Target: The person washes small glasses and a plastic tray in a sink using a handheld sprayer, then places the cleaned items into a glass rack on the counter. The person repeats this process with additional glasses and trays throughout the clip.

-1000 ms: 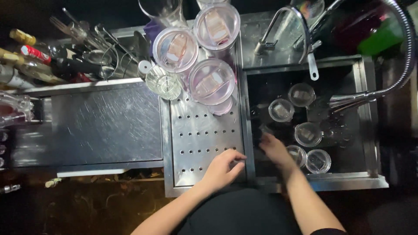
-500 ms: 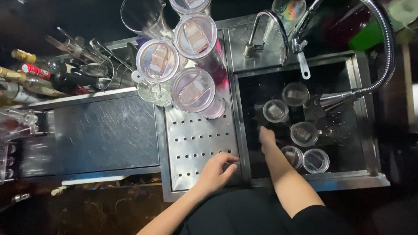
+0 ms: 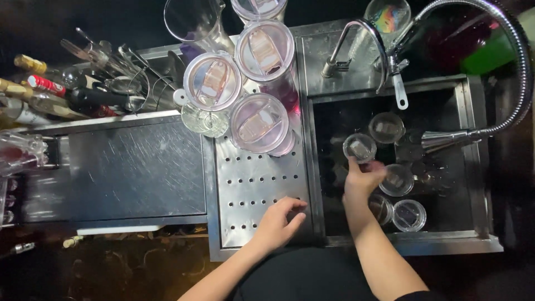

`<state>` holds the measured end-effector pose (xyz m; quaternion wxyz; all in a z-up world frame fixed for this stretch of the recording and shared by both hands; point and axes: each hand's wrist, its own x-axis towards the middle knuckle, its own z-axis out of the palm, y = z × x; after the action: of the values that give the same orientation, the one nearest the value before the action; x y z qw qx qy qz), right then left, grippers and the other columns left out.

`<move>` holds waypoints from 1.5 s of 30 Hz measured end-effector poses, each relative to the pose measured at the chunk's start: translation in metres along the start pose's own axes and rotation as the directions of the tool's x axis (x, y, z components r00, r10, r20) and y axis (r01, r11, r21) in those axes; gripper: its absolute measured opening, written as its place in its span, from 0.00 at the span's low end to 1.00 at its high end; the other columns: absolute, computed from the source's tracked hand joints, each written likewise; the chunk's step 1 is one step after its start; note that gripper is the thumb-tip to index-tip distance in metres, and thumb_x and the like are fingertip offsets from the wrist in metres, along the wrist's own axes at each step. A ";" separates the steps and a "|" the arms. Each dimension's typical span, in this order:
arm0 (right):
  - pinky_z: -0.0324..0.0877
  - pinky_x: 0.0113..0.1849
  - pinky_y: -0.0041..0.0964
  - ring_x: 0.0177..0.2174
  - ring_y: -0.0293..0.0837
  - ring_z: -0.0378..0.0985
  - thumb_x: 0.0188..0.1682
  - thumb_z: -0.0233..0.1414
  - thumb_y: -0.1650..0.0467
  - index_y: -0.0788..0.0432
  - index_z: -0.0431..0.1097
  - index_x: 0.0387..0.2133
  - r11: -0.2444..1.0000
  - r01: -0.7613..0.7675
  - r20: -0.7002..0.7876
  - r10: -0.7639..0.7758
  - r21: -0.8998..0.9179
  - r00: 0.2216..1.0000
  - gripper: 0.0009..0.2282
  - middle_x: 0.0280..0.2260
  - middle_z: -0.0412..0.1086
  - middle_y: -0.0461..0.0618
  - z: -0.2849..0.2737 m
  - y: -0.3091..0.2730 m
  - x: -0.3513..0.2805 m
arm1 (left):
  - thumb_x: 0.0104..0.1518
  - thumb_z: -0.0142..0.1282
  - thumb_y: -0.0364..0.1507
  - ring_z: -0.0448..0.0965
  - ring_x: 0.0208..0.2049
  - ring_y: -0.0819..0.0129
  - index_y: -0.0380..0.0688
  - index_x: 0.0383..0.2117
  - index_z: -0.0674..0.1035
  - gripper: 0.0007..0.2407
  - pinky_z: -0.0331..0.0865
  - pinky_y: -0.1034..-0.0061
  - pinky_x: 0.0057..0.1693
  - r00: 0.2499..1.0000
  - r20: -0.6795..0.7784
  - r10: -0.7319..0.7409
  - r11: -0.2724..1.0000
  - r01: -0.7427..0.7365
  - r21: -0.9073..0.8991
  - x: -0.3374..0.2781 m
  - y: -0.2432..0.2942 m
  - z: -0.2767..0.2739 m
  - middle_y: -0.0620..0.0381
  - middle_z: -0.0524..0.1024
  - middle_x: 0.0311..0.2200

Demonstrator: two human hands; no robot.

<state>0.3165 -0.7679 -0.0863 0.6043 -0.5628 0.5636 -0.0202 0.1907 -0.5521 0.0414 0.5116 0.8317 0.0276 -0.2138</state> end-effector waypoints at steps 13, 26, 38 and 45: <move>0.72 0.43 0.48 0.40 0.57 0.79 0.50 0.55 0.65 0.37 0.77 0.37 0.264 0.618 0.402 -0.563 -0.741 0.722 0.06 0.37 0.74 0.45 -0.061 -0.097 0.115 | 0.60 0.58 0.28 0.83 0.45 0.49 0.44 0.46 0.82 0.10 0.77 0.60 0.51 0.997 -0.032 0.070 0.996 -0.071 -0.055 -0.002 -0.006 -0.005 0.47 0.82 0.40; 0.61 0.55 0.58 0.58 0.62 0.65 0.44 0.61 0.65 0.52 0.71 0.55 -0.429 0.819 0.889 -0.411 -0.382 0.199 0.22 0.59 0.62 0.59 -0.018 -0.079 -0.022 | 0.60 0.57 0.28 0.82 0.44 0.44 0.43 0.45 0.81 0.09 0.77 0.56 0.50 0.993 -0.038 0.108 0.993 -0.110 -0.046 -0.002 0.002 -0.001 0.45 0.81 0.39; 0.55 0.59 0.63 0.60 0.60 0.61 0.50 0.54 0.63 0.51 0.66 0.57 -0.195 0.916 0.834 -0.509 -0.352 0.212 0.20 0.60 0.59 0.55 -0.016 -0.021 0.009 | 0.61 0.57 0.28 0.82 0.44 0.46 0.45 0.45 0.82 0.09 0.77 0.59 0.50 0.991 -0.088 0.097 0.990 -0.106 -0.096 -0.004 -0.010 -0.002 0.47 0.81 0.39; 0.77 0.42 0.53 0.40 0.59 0.81 0.43 0.51 0.74 0.54 0.74 0.36 -0.119 0.899 0.900 -0.178 -0.421 0.397 0.09 0.38 0.74 0.53 -0.044 0.045 0.037 | 0.61 0.58 0.27 0.83 0.44 0.47 0.43 0.45 0.82 0.09 0.77 0.59 0.51 0.994 -0.077 0.076 0.991 -0.084 -0.106 -0.008 -0.005 -0.002 0.45 0.81 0.40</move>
<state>0.2716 -0.8053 -0.1304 0.1853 -0.9535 -0.0967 0.2172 0.1826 -0.5465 0.0412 0.5631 0.8102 0.0245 -0.1609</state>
